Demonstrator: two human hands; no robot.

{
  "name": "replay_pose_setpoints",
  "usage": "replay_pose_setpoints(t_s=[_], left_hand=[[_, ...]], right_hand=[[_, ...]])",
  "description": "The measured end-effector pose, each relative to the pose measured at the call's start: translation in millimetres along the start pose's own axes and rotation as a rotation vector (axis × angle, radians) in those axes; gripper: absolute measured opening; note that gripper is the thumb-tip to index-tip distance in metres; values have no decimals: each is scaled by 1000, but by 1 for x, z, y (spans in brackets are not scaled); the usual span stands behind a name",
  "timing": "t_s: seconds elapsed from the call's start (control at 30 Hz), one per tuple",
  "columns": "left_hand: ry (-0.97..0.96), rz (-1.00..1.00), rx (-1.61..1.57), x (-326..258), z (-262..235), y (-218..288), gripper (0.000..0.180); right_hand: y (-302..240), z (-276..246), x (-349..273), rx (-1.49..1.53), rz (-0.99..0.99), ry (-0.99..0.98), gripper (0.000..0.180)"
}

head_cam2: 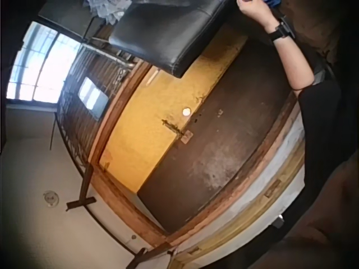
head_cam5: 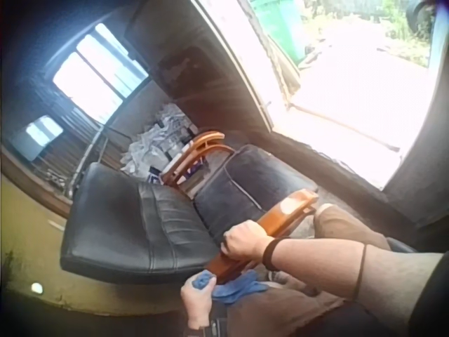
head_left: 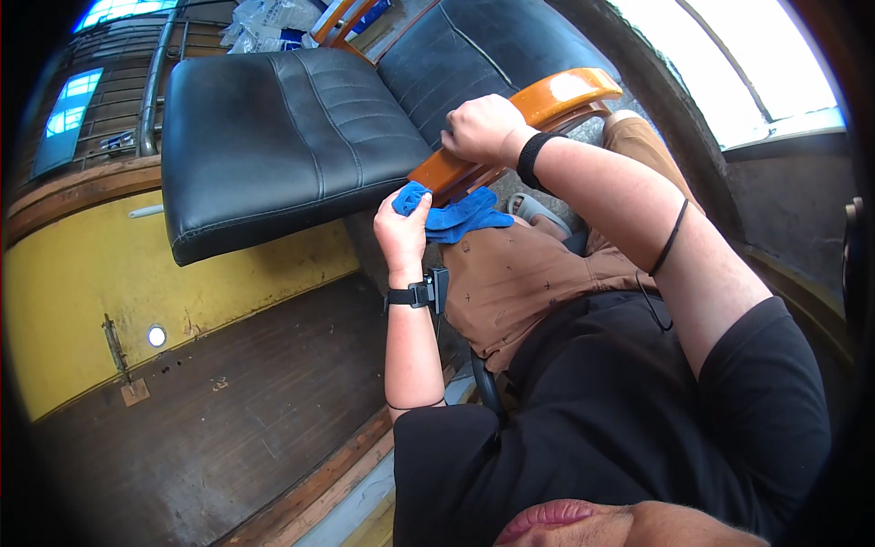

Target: Wiping down a black leather office chair using a blue cloth.

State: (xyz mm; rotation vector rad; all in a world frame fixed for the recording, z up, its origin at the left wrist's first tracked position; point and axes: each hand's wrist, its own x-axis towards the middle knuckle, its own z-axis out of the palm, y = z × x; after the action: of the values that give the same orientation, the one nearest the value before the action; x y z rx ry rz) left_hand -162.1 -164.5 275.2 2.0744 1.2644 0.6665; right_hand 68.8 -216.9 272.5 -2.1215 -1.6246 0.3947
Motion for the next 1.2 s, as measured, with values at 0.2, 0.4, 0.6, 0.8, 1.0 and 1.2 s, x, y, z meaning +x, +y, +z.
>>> replay_pose_setpoints(t_s=[0.2,0.4,0.6,0.8,1.0,1.2], left_hand=[[-43,-111,7,-2,-1,6,24],[-32,-105,-11,-2,0,10,22],[-52,-207,-179,2,-2,-5,18],[-73,-190,-98,3,-3,-4,18],[-77,-163,-98,-2,2,0,19],[18,-72,106,-15,7,17,19]], right_hand=[[3,7,1,8,-32,61,40],[3,8,0,-7,-43,74,39],[1,6,-1,10,-36,74,39],[0,2,0,4,2,3,38],[0,1,0,5,-2,12,38],[0,3,0,3,-6,28,38]])
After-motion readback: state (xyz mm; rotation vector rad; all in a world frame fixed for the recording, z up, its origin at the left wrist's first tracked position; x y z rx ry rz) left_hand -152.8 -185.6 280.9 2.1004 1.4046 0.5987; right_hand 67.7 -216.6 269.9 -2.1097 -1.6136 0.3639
